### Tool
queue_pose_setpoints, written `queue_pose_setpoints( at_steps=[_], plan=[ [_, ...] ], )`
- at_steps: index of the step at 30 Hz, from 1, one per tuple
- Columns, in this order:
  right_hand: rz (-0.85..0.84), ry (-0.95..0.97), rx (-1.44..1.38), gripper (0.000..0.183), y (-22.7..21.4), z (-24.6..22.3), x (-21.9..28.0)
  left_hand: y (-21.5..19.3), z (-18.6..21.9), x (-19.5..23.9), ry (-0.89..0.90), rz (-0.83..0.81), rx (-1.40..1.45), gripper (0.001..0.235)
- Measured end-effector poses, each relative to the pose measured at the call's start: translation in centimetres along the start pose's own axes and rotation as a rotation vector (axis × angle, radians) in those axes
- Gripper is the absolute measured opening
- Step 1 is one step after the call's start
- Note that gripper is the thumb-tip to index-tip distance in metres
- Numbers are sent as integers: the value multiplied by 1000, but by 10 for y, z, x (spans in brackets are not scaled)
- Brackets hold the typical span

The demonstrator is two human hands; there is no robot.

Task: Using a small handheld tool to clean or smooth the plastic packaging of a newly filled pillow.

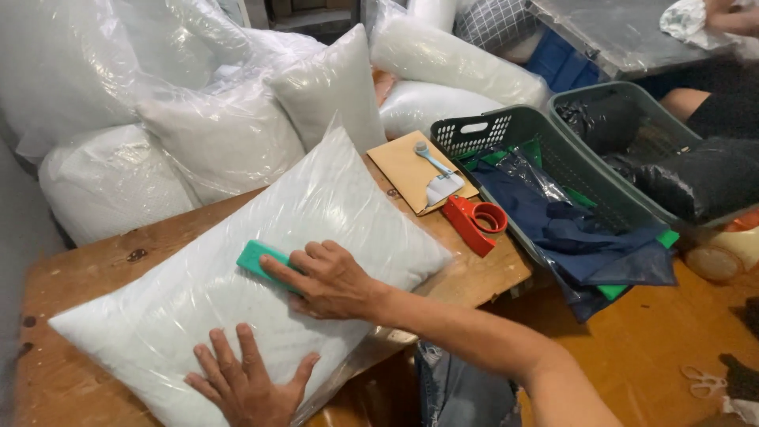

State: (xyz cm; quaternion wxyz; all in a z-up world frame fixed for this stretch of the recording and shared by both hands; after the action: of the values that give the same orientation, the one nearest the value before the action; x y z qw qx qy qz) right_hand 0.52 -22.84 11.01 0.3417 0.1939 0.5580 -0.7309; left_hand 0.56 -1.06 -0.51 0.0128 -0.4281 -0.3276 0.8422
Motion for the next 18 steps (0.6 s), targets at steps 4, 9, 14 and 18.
queue_pose_setpoints(
  at_steps=[4,9,14,18],
  plan=[
    [-12,238,121,59,43,73,-8,7,-9,2,-3,26,22,121],
    [-703,1173,-332,70,45,149,-2,9,-8,-3,5,-2,14,124],
    [-845,1141,-268,60,14,120,56,9,-9,-2,15,23,-6,125],
    [-948,1159,-168,65,-9,113,105,2,-6,-5,-21,-32,-3,127]
  ],
)
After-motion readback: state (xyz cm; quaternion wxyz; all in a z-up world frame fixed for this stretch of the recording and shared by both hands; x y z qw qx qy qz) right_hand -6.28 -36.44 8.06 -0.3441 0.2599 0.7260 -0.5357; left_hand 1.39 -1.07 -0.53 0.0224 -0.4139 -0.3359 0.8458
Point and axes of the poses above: each hand's wrist, its own x-axis away from the middle knuckle, its own y-axis out of the palm, z = x × y, the point moved 1 cm from there along -x, towards the middle knuckle, and after that the axes turned 14 degrees about x, right-handed, at the moved point
